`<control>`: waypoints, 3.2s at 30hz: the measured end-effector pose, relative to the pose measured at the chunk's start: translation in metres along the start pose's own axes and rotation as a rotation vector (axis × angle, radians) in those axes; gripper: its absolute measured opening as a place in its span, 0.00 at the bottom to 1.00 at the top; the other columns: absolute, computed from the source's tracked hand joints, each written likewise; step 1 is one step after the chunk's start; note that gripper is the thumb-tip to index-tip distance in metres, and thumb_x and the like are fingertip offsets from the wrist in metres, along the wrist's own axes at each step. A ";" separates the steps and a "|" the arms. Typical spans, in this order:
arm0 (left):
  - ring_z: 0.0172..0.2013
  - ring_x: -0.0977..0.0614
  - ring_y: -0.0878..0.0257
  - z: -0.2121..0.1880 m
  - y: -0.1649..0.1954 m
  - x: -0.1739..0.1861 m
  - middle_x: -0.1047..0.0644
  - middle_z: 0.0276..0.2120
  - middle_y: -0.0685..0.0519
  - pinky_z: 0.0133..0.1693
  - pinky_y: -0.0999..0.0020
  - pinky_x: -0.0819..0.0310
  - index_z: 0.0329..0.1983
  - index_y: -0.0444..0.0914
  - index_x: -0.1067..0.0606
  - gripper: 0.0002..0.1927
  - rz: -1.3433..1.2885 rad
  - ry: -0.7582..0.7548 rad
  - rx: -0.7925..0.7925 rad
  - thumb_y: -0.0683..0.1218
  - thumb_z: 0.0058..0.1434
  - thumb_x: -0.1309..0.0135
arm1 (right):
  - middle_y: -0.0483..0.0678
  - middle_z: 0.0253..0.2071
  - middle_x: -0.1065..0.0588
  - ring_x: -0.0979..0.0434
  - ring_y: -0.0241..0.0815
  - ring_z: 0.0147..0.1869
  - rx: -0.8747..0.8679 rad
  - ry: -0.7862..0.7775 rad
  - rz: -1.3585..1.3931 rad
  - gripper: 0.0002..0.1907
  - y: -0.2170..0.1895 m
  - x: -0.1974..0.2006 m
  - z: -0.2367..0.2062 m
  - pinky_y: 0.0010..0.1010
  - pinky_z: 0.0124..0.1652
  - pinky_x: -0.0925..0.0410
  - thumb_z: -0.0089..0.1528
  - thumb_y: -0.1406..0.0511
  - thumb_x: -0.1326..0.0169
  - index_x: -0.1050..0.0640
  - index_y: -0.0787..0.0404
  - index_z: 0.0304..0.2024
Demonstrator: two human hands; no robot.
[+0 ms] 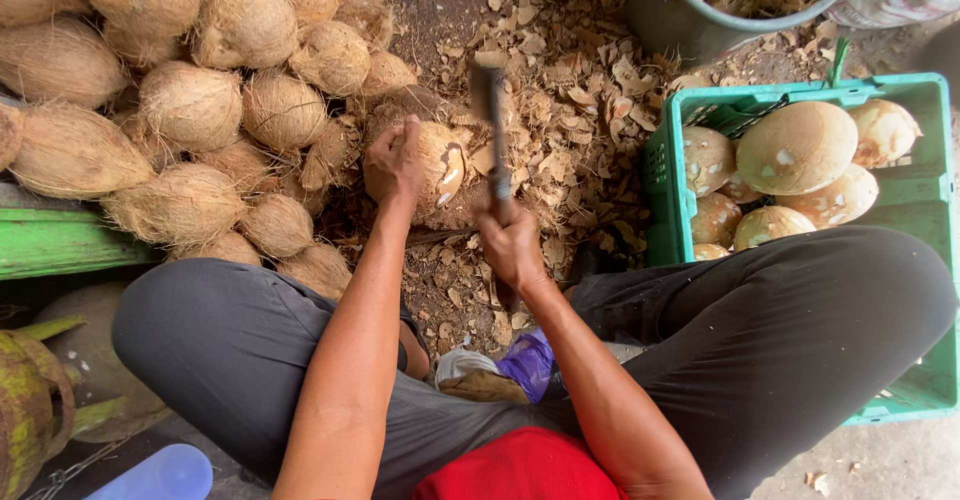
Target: The person sits on the ground and uses a machete to chop and trim the fibrous husk off coconuts, rotating each coconut to cut around it, then places the trimmed coconut into a green plastic crate beside them.
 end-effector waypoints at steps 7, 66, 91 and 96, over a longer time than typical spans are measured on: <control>0.23 0.27 0.66 0.004 -0.001 0.001 0.26 0.24 0.57 0.23 0.67 0.35 0.29 0.47 0.24 0.28 0.072 0.022 0.040 0.70 0.66 0.59 | 0.41 0.18 0.33 0.38 0.31 0.16 0.254 0.071 0.064 0.21 -0.008 0.011 -0.003 0.25 0.14 0.40 0.68 0.58 0.44 0.33 0.55 0.22; 0.24 0.27 0.64 -0.015 -0.012 -0.015 0.23 0.28 0.57 0.23 0.64 0.37 0.39 0.45 0.20 0.24 -0.015 0.065 -0.046 0.66 0.67 0.57 | 0.40 0.17 0.40 0.47 0.32 0.16 -0.022 0.206 -0.308 0.22 0.052 0.007 0.020 0.31 0.17 0.47 0.68 0.54 0.47 0.35 0.55 0.23; 0.40 0.17 0.58 0.005 -0.018 -0.006 0.21 0.46 0.47 0.33 0.65 0.20 0.62 0.43 0.28 0.33 0.184 0.162 -0.173 0.68 0.63 0.48 | 0.41 0.16 0.34 0.39 0.32 0.15 -0.041 0.037 -0.181 0.22 0.020 0.021 0.000 0.29 0.14 0.39 0.68 0.57 0.45 0.36 0.58 0.24; 0.34 0.21 0.59 0.007 -0.018 -0.009 0.23 0.41 0.50 0.31 0.63 0.25 0.61 0.52 0.26 0.20 0.082 -0.019 0.100 0.62 0.72 0.52 | 0.41 0.16 0.34 0.38 0.31 0.14 0.155 0.111 0.012 0.19 0.013 0.011 -0.004 0.28 0.13 0.41 0.67 0.61 0.46 0.33 0.55 0.21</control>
Point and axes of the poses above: each hand's wrist, its own z-axis towards the middle knuckle, its own x-axis out of the back of the hand, y = z × x, the point moved 1 cm from there along z, towards the middle knuckle
